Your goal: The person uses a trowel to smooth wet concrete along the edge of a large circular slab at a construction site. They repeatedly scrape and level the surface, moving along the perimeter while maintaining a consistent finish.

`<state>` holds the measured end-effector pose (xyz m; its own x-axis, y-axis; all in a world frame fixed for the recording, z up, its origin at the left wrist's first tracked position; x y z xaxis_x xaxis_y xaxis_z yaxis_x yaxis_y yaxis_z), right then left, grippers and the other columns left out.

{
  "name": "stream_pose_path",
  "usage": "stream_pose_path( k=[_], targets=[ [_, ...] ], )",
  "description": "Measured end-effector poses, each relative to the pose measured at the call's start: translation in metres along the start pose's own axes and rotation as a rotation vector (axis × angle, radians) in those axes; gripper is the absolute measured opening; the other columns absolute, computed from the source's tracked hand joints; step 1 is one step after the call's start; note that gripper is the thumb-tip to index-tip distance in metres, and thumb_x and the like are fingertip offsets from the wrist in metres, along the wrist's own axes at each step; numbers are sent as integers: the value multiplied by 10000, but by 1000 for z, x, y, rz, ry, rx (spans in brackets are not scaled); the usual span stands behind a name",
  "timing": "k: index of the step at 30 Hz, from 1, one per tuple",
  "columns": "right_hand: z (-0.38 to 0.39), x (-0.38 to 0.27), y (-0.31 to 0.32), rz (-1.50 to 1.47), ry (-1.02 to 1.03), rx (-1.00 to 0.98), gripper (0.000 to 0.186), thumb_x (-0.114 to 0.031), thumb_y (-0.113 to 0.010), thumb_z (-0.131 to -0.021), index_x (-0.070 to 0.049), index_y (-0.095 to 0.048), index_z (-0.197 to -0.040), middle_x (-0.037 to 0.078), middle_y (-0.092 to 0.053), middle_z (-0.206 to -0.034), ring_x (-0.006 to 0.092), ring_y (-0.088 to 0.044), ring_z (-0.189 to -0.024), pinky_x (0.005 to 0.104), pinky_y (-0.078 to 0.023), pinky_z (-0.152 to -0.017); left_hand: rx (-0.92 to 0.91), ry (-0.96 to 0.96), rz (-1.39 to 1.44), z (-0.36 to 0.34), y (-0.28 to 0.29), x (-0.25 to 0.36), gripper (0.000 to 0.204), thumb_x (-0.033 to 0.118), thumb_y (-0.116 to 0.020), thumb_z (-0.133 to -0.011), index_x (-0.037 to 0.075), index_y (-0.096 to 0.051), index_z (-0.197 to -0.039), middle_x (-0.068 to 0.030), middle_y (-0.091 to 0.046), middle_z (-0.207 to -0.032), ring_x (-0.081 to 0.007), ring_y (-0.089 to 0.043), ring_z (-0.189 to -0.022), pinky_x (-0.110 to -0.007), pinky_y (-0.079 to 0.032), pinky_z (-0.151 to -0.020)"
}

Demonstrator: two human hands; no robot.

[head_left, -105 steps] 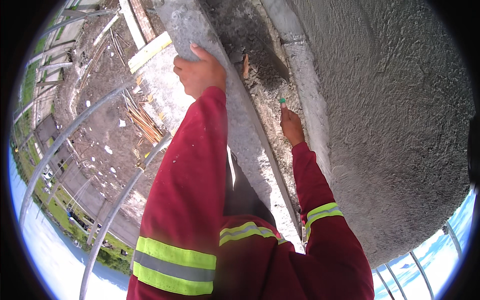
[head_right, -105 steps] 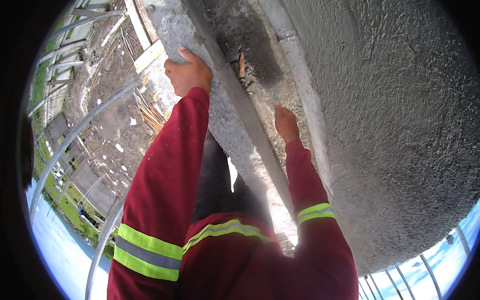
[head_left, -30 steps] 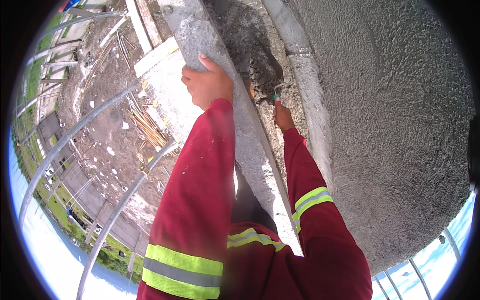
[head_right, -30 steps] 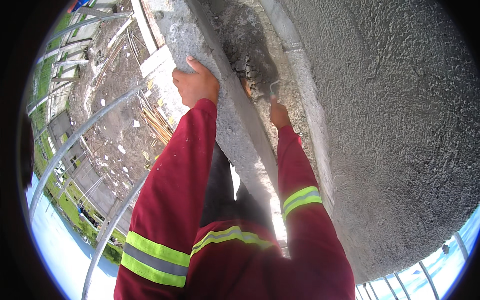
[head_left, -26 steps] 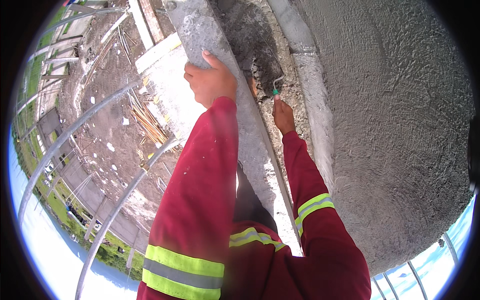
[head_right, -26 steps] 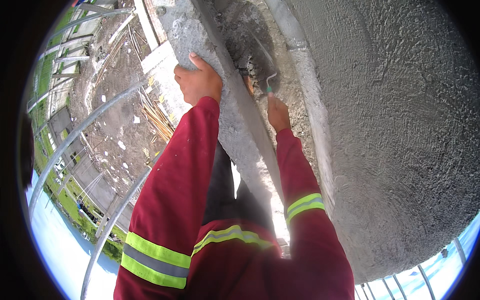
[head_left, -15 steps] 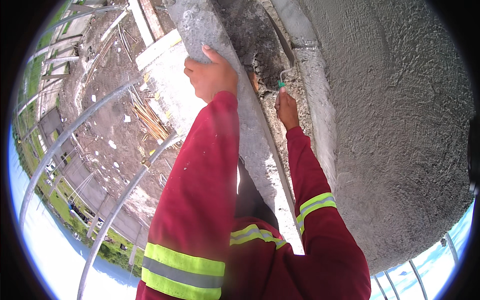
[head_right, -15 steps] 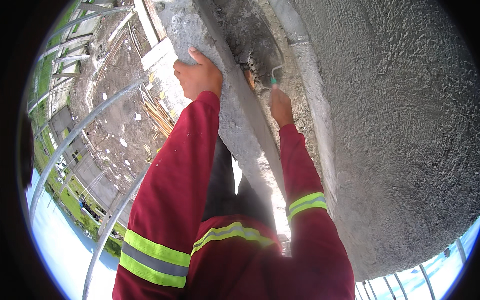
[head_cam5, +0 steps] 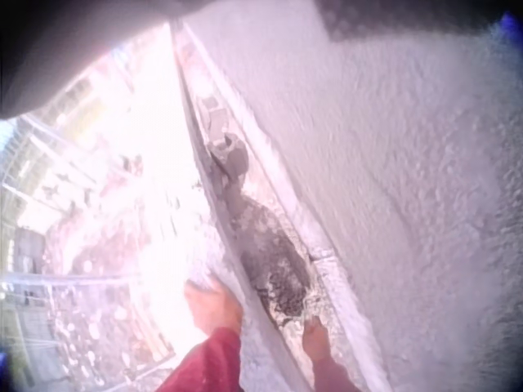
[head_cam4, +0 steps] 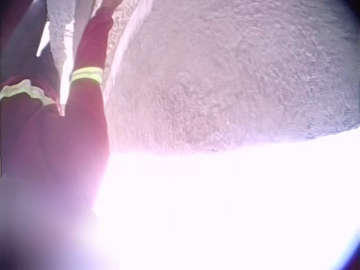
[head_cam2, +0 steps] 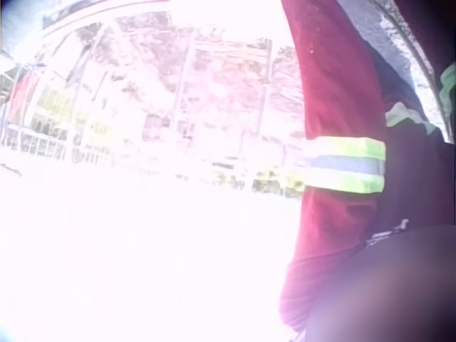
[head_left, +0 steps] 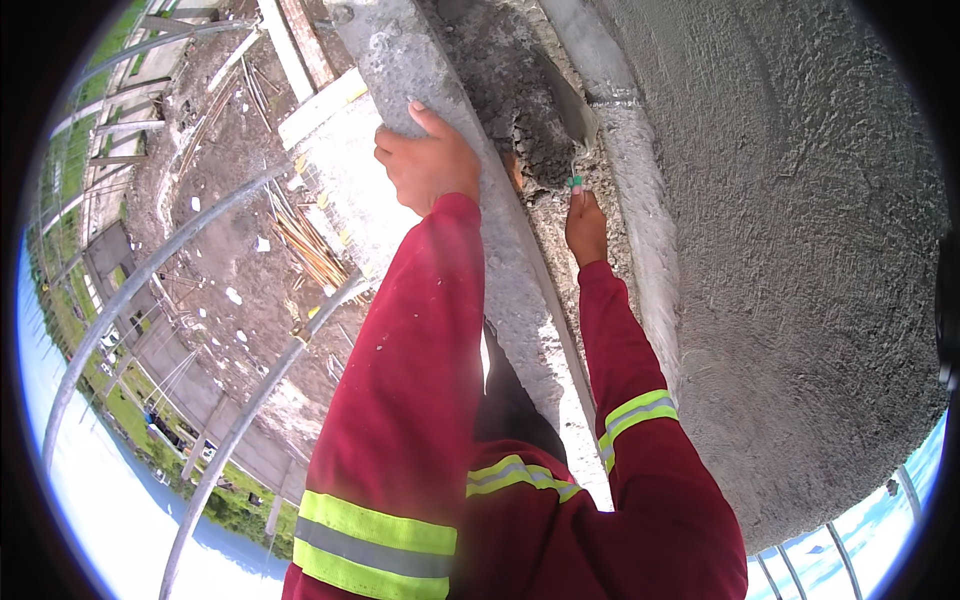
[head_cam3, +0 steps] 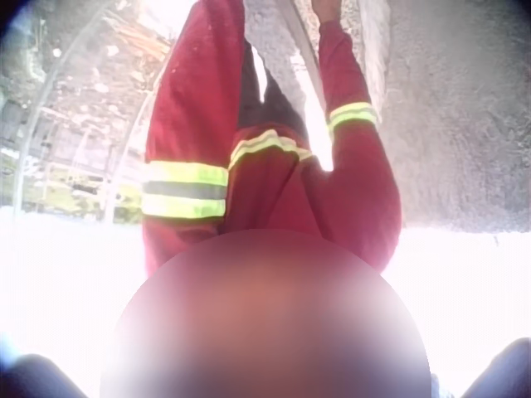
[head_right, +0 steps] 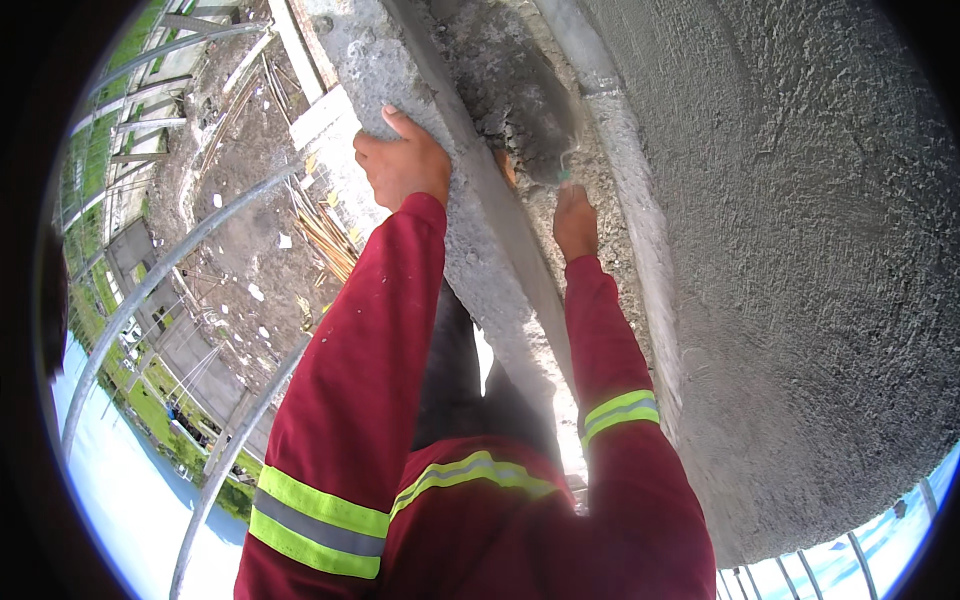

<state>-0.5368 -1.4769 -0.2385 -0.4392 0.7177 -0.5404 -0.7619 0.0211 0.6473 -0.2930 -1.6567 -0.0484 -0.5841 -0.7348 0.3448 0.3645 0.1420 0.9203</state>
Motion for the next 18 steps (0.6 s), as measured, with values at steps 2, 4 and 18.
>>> stream_pose_path(
  k=[2,4,18],
  targets=[
    [1,-15,12,39,103,160,499,-434,-352,-1133,-8,-613,-1124,354,-696,-1006,573,-652,-978,633,-493,-876,23,-20,0,1,2,1,657,571,-422,-1069,-12,-507,-1358,-198,-585,-1352,-403,-641,-1190,-555,-546,-927],
    [1,-15,8,113,-13,1,521,-454,-346,-1129,-10,-618,-1149,359,-696,-1035,577,-647,-1008,640,-487,-900,-41,19,-33,2,-1,0,657,575,-423,-1067,-12,-508,-1350,-198,-586,-1349,-404,-642,-1189,-558,-545,-924],
    [-1,-58,55,79,127,-64,486,-451,-382,-1122,-44,-645,-1141,343,-688,-1031,557,-643,-1006,628,-494,-867,-18,-5,3,2,0,2,676,584,-417,-1059,-24,-510,-1340,-234,-595,-1335,-436,-637,-1188,-562,-522,-963]
  ],
)
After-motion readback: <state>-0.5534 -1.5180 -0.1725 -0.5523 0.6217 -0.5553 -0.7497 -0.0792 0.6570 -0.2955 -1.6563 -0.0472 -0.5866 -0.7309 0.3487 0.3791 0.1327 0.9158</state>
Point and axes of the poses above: each hand's wrist, its own z-axis away from the middle knuckle, its own y-axis out of the back of the hand, x = y × z, the point moved 6 cm from there along -z, towards the middle knuckle
